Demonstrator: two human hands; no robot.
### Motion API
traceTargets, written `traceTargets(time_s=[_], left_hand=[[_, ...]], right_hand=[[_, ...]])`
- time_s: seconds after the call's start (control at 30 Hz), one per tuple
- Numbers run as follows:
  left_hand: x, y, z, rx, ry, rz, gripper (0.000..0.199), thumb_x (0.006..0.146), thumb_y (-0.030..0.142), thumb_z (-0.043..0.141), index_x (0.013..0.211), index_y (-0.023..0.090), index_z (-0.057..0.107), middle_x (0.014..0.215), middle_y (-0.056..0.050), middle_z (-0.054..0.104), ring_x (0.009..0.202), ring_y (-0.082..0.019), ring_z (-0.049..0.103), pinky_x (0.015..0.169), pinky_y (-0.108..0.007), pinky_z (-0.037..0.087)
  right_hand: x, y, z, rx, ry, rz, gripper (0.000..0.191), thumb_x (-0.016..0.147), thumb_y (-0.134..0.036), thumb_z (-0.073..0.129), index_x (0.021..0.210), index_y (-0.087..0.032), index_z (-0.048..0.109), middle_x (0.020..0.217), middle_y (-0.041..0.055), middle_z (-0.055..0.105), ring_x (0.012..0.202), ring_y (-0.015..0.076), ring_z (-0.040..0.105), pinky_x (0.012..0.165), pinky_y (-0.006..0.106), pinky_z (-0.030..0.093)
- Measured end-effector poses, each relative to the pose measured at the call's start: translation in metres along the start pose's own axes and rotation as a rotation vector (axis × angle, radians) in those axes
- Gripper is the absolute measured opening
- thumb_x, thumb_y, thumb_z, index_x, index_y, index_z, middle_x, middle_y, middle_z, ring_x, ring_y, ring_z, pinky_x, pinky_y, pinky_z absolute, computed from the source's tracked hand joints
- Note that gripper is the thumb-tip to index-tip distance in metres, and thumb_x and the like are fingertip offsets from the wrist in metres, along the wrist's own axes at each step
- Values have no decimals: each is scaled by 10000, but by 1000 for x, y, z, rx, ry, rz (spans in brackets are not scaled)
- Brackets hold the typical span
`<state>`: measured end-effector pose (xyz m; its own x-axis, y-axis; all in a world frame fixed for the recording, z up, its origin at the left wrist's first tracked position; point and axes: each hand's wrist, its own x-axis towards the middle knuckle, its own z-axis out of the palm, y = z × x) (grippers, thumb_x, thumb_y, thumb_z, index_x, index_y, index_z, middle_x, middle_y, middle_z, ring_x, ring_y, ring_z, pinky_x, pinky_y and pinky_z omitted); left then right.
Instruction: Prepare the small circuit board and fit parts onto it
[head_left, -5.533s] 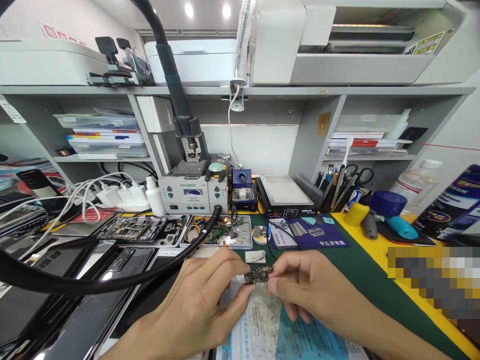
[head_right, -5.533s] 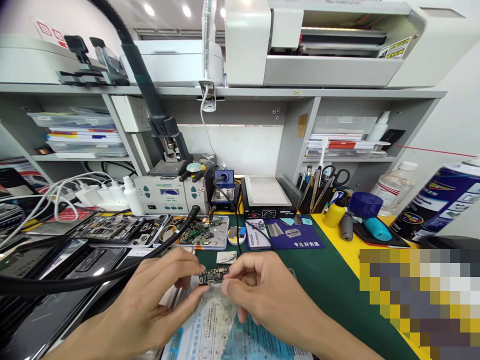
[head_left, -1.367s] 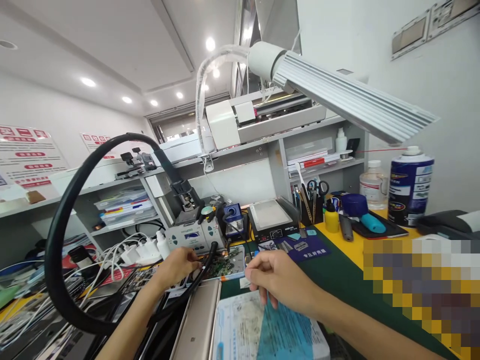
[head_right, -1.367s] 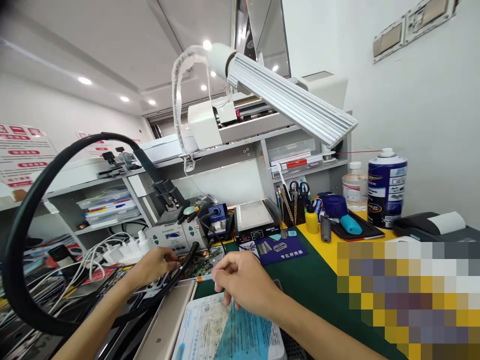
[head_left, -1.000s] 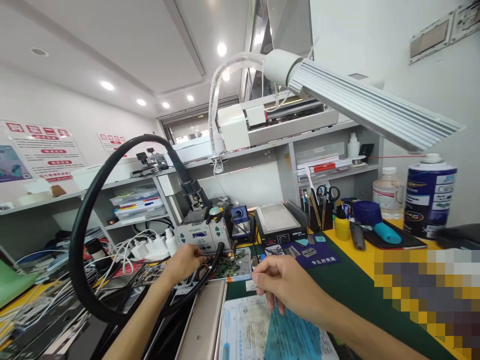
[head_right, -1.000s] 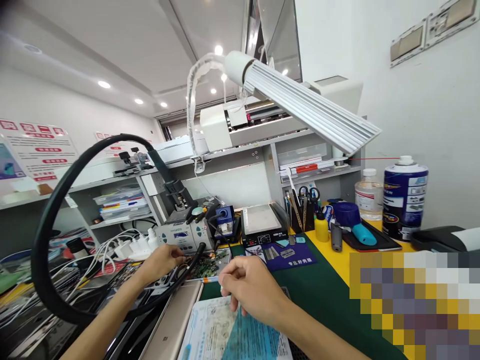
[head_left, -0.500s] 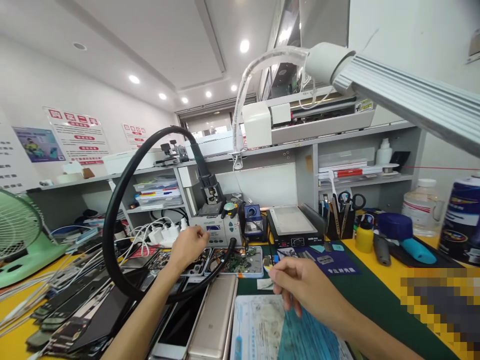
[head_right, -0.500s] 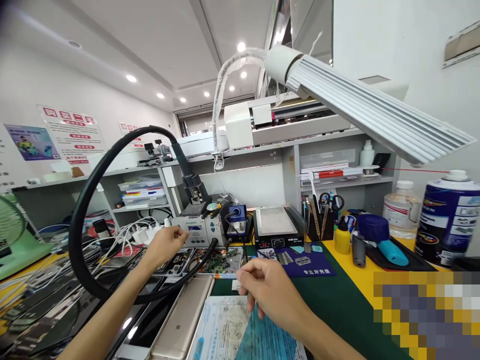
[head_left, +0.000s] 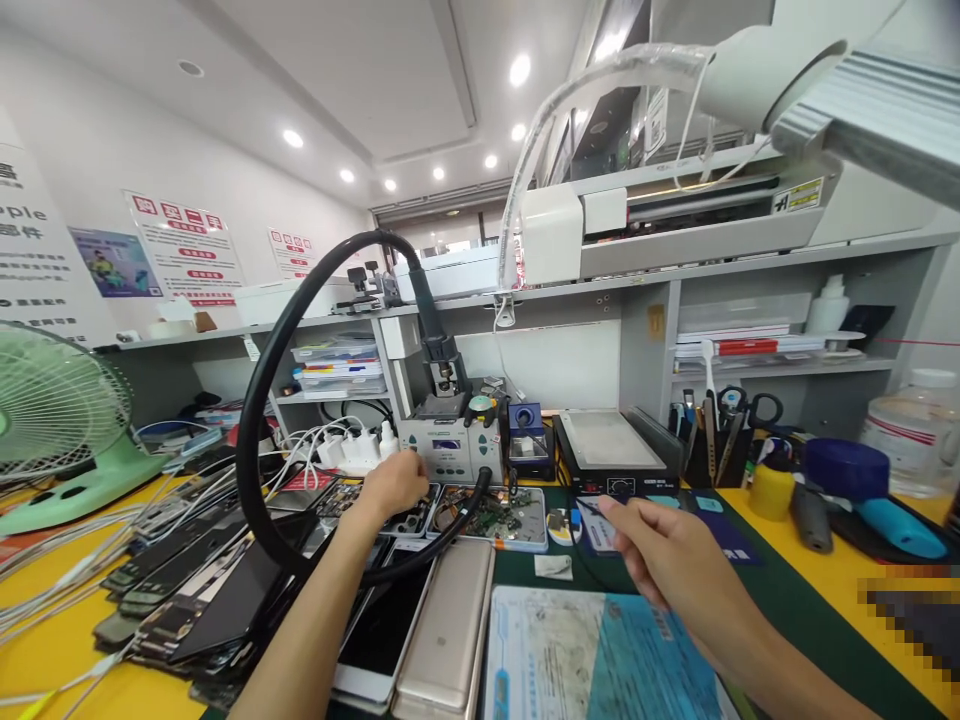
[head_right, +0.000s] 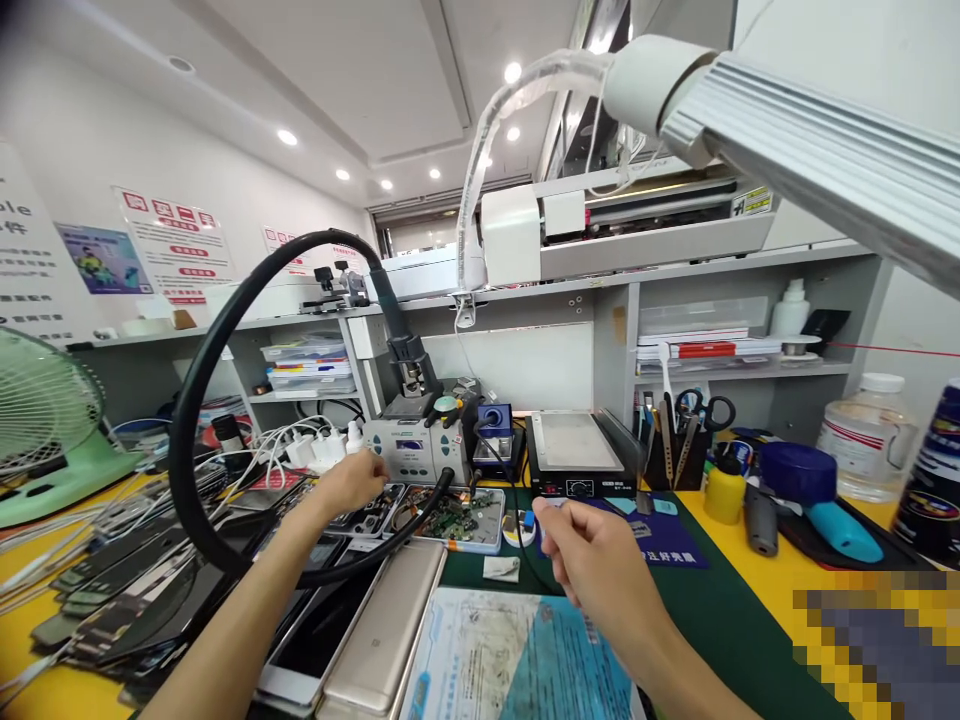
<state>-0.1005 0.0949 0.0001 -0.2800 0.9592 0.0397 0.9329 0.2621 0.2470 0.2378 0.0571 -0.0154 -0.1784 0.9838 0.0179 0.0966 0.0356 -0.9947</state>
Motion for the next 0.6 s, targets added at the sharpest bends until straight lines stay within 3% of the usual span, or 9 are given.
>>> traceTargets(time_s=[0.17,0.6], left_hand=[[-4,1,9,17,-62,20,303,977,330,632,1235,172,627,1241,-92,653,1044,-233,670,880,-431,579],[-3,11,18,87,-73,-49,315,974,329,637,1248,174,619,1249,-93,648,1059,-239,667,885,-436,577]], right_hand=[[-2,-1,2,-12,5,0,550,823,-671,659,573,-210,494,442,-69,432,379,73,327,403,232,259],[-1,4,-2,-12,-27,-30,543,865,-641,642,573,-202,512,453,-64,471,369,70,354,416,228,306]])
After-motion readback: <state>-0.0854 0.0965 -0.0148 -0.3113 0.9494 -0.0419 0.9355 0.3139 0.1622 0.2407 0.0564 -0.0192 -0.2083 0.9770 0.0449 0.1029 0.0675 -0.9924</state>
